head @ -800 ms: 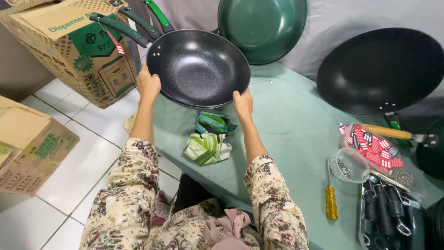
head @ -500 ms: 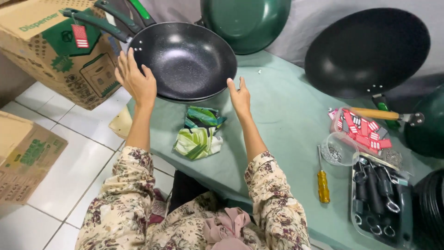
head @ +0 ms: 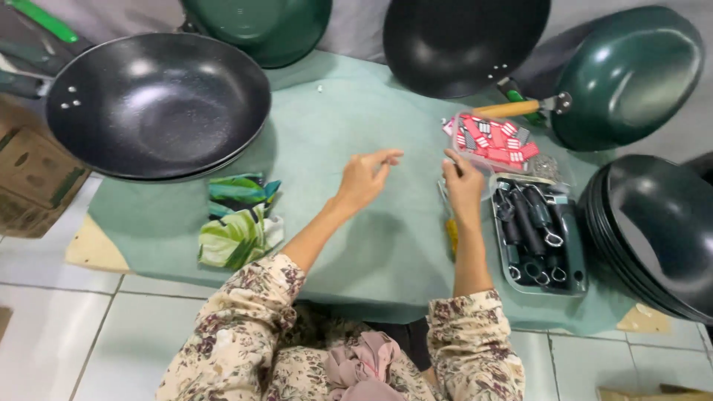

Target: Assembling a handle onto a wok using a screwdriver and screws in a display area.

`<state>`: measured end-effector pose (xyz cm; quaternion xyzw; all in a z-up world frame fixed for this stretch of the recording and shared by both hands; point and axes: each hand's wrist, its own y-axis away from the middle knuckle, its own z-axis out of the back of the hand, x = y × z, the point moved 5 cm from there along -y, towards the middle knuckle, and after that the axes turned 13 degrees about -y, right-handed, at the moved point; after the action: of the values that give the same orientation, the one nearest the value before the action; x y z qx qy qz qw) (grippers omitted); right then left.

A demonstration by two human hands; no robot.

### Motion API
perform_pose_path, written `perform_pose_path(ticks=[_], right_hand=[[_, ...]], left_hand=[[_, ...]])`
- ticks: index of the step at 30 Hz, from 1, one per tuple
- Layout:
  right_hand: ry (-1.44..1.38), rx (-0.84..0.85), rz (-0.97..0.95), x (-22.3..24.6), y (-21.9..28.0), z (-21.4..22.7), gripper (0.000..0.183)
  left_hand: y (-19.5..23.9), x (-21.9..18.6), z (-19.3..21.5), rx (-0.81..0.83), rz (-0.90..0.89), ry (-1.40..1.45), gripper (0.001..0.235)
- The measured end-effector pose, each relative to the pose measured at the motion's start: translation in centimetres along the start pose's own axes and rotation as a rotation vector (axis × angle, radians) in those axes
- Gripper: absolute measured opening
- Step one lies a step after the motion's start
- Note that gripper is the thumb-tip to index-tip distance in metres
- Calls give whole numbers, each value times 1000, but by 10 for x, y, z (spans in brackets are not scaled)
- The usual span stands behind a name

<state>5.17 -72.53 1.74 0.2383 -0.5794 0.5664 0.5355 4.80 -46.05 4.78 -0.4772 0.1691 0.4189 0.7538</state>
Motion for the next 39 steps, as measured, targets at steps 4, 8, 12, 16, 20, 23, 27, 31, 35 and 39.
perform_pose_path(ticks=[4,8,12,16,20,23,27,31,35,39], right_hand=[[330,-173,142,12,12,126,25],[931,-440,361,3,21,236,22],[1324,-403,105,9,29,287,39],[1254,-247,-247,-28,23,325,45],[1114,-294,-319,-31,26,338,33],[1053,-286,-327,-1,31,333,32],[1008,-248,-342,31,42,342,25],[978,-209,-356,40,42,340,23],[1044,-251,-277,48,40,345,28],[1103,-287,-81,62,46,351,32]], left_hand=[[-20,-36,-123,460,67,331,39],[-42,-81,-224,646,170,684,37],[-57,-112,-320,734,314,824,39],[-59,-142,-385,784,366,800,40],[-60,-165,-437,823,405,673,38],[-65,-186,-452,829,454,741,41],[-70,-217,-419,816,507,902,63],[-70,-223,-439,789,540,851,51],[-77,-252,-365,856,504,721,58],[-83,-270,-312,863,390,667,62]])
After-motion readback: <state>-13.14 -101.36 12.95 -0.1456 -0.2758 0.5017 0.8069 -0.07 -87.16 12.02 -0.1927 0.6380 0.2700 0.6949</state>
